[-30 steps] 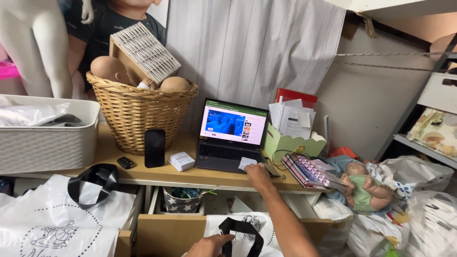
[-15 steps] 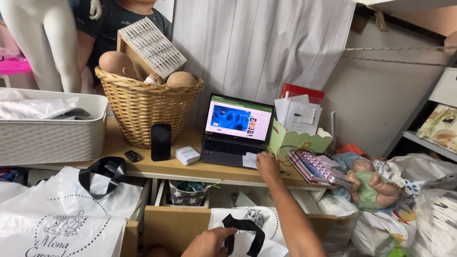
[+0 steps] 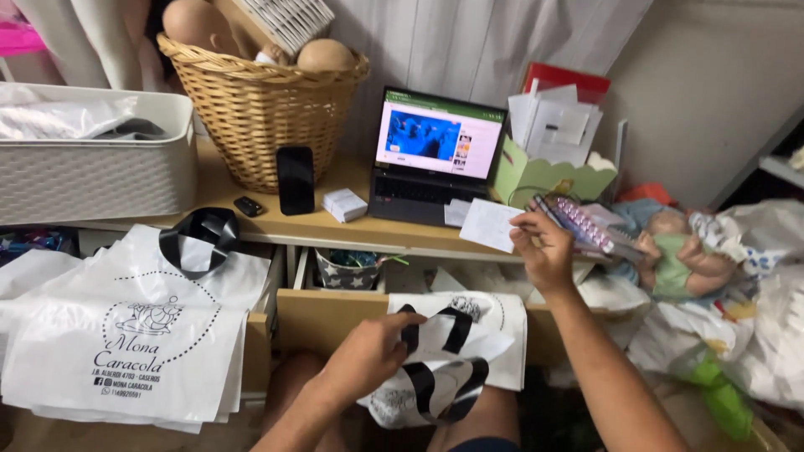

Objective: Attaching black handles to white branded bags using a stapler.

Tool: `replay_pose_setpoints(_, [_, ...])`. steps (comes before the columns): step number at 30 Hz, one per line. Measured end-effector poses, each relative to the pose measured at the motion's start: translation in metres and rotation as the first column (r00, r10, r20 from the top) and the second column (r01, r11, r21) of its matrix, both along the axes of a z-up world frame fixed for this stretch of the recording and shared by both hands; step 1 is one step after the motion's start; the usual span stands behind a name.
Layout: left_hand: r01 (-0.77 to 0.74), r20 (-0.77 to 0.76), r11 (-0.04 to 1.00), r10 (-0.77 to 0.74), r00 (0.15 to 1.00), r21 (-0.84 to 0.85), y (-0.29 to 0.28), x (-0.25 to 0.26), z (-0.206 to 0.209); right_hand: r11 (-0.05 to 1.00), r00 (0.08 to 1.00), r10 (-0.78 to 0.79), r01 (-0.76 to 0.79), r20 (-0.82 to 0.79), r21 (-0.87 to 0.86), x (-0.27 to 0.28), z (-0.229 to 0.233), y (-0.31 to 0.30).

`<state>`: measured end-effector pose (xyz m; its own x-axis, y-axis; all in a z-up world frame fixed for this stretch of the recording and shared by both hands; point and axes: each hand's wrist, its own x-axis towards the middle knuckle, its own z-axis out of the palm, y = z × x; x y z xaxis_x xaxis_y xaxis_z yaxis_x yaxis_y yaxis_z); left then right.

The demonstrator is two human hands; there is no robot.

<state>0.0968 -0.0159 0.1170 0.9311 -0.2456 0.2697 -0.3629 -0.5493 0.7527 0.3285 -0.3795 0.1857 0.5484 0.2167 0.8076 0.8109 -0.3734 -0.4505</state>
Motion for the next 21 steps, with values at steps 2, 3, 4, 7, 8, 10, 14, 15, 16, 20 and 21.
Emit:
replay_pose_setpoints(2, [0.003, -0.014, 1.000, -0.003, 1.000, 0.013, 0.002, -0.007, 0.011, 0.994, 0.999, 0.029, -0.027, -0.023, 0.110, -0.036, -0.005, -0.005])
replay_pose_setpoints(3, [0.003, -0.039, 1.000, -0.003, 0.999, -0.001, 0.003, -0.012, 0.018, 0.985, 0.988, 0.068, -0.045, -0.136, 0.167, -0.057, -0.006, -0.002])
replay_pose_setpoints(4, [0.002, -0.064, 1.000, -0.002, 0.998, -0.012, 0.004, -0.015, 0.025, 0.972, 0.964, 0.113, -0.056, -0.242, 0.230, -0.078, -0.007, 0.002])
replay_pose_setpoints(7, [-0.021, -0.084, 1.000, 0.020, 0.996, -0.011, 0.007, -0.017, 0.027, 0.970, 0.913, 0.138, -0.203, -0.384, -0.134, -0.133, 0.015, 0.019])
replay_pose_setpoints(8, [-0.017, -0.092, 1.000, 0.017, 0.996, 0.001, 0.008, -0.018, 0.026, 0.972, 0.910, 0.139, -0.200, -0.389, -0.121, -0.137, 0.015, 0.023])
replay_pose_setpoints(10, [-0.034, -0.135, 0.999, 0.032, 0.990, -0.018, 0.009, -0.018, 0.028, 0.850, 0.894, 0.141, -0.330, -0.426, -0.411, -0.142, 0.019, 0.033])
replay_pose_setpoints(14, [-0.005, -0.130, 1.000, 0.002, 0.992, -0.025, 0.009, -0.020, 0.032, 0.702, 0.920, 0.134, -0.351, -0.368, -0.620, -0.135, 0.020, 0.060])
replay_pose_setpoints(15, [0.008, -0.104, 0.999, -0.014, 0.994, -0.052, 0.010, -0.018, 0.031, 0.663, 0.929, 0.180, -0.357, -0.322, -0.658, -0.131, 0.016, 0.065])
replay_pose_setpoints(16, [0.022, -0.079, 0.997, -0.029, 0.996, -0.080, 0.010, -0.018, 0.030, 0.621, 0.933, 0.228, -0.360, -0.279, -0.696, -0.127, 0.012, 0.071])
replay_pose_setpoints(20, [-0.022, -0.094, 0.992, 0.010, 0.995, -0.122, 0.008, -0.018, 0.025, 0.674, 0.897, 0.351, -0.440, -0.268, -0.593, -0.141, 0.012, 0.088])
replay_pose_setpoints(21, [-0.024, -0.095, 0.991, 0.012, 0.995, -0.128, 0.009, -0.016, 0.020, 0.677, 0.883, 0.340, -0.469, -0.324, -0.568, -0.144, 0.011, 0.090])
